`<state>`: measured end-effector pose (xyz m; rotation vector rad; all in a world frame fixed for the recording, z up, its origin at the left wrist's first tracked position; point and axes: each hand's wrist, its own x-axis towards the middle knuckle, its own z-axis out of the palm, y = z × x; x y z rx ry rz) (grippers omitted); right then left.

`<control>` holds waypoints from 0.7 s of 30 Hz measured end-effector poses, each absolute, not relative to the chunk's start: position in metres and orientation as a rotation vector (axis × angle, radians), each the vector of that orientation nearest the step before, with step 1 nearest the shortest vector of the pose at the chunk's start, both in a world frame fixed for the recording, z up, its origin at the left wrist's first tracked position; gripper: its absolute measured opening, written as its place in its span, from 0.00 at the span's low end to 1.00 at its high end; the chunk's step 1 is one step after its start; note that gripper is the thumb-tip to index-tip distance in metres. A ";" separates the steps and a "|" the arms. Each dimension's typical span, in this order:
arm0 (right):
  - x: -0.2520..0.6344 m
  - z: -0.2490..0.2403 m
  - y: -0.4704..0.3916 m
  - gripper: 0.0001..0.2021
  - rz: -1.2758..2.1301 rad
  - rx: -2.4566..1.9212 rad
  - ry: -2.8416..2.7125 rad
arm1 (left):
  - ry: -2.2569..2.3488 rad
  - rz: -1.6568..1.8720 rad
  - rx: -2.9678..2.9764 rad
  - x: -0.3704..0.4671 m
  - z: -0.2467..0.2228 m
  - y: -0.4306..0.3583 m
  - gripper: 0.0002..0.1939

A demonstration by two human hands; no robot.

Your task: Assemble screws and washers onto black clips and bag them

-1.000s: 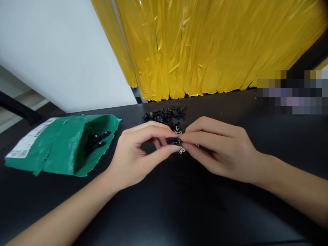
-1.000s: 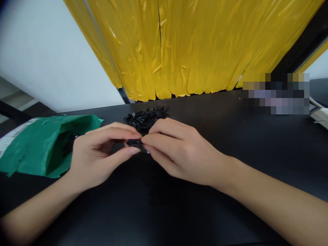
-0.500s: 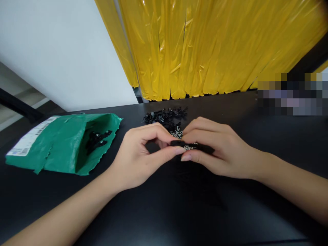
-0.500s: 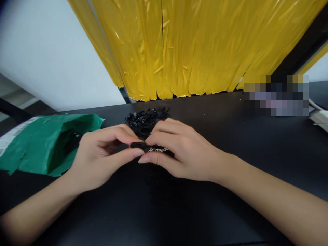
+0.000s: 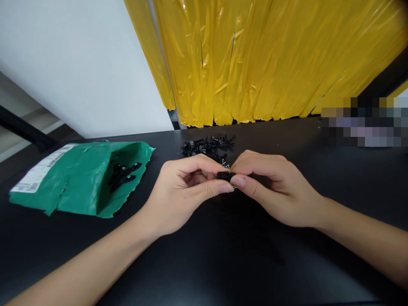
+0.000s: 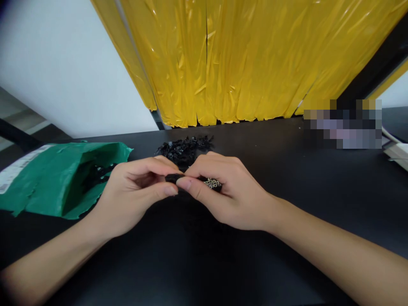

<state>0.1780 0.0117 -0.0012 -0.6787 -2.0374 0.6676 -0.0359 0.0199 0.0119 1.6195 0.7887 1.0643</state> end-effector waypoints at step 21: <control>0.180 -0.015 0.017 0.07 0.451 -1.259 -2.417 | 0.936 1.283 1.373 -0.035 0.000 0.035 0.08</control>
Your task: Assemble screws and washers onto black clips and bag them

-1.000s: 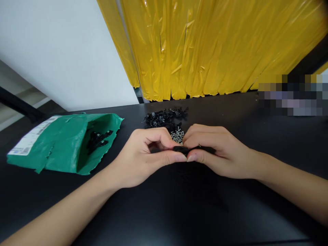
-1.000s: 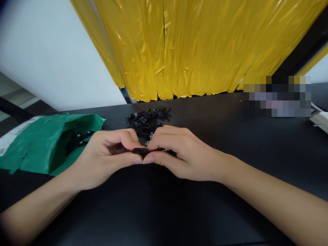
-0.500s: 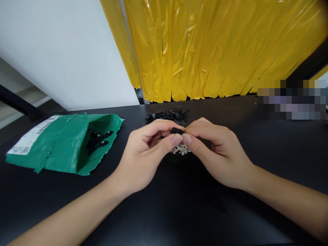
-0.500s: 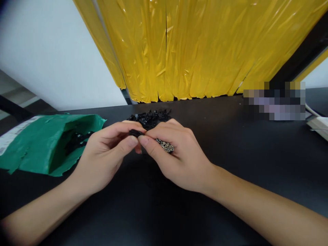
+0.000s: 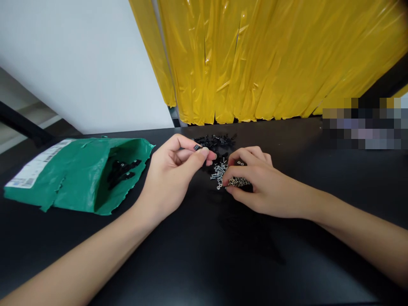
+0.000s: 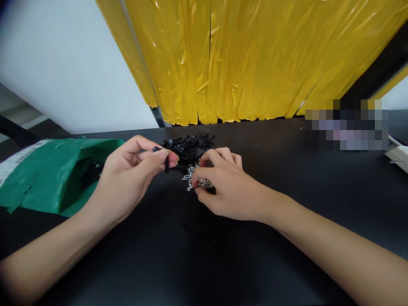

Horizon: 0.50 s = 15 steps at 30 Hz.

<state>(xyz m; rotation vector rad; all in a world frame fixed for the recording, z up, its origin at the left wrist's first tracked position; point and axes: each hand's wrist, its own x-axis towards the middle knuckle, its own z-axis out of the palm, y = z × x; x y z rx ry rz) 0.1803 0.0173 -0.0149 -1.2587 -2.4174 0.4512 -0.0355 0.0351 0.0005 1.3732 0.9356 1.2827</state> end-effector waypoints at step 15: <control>0.179 -0.015 0.021 0.06 0.523 -1.250 -2.411 | 1.152 1.135 1.595 -0.038 0.002 0.035 0.11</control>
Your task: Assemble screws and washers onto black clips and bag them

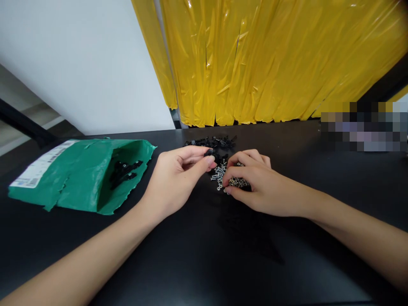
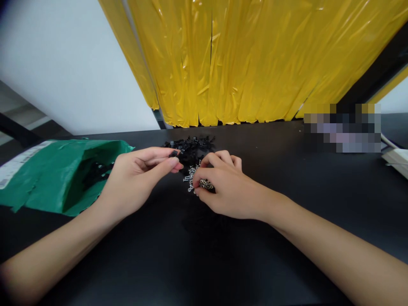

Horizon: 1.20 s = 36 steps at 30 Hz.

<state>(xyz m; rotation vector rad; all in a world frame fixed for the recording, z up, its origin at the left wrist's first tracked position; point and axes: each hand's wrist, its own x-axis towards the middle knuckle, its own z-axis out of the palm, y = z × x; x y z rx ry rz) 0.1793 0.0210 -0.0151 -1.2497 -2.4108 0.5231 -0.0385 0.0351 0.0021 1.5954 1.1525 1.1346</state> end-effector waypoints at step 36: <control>0.164 -0.012 0.021 0.03 0.238 -1.092 -2.014 | 1.137 0.788 1.546 -0.030 0.006 0.024 0.06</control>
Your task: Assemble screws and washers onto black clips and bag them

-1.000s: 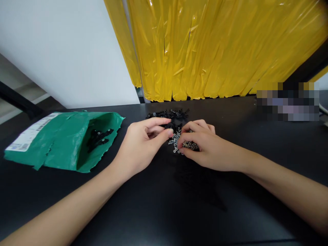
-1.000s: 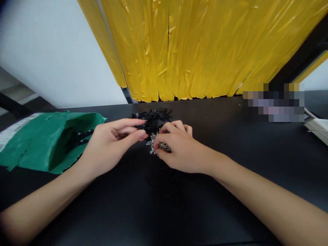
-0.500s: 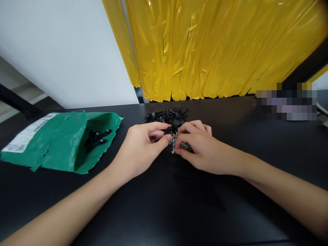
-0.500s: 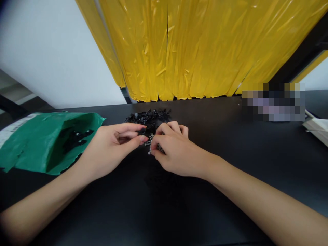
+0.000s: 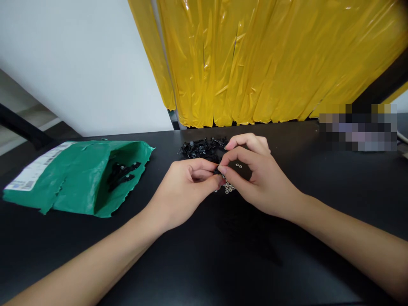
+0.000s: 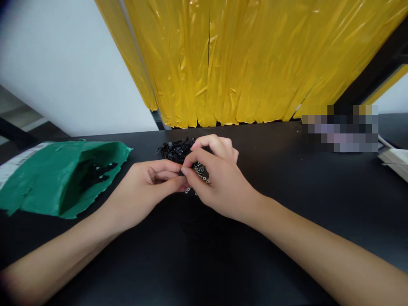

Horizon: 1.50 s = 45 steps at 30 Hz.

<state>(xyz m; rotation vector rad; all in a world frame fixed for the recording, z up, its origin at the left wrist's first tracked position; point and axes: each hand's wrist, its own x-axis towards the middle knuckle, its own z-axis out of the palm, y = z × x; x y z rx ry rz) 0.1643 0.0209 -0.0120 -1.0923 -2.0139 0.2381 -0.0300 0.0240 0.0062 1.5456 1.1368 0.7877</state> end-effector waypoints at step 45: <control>0.172 -0.013 0.024 0.02 0.749 -0.918 -1.844 | 1.114 0.914 2.040 -0.040 0.006 0.022 0.09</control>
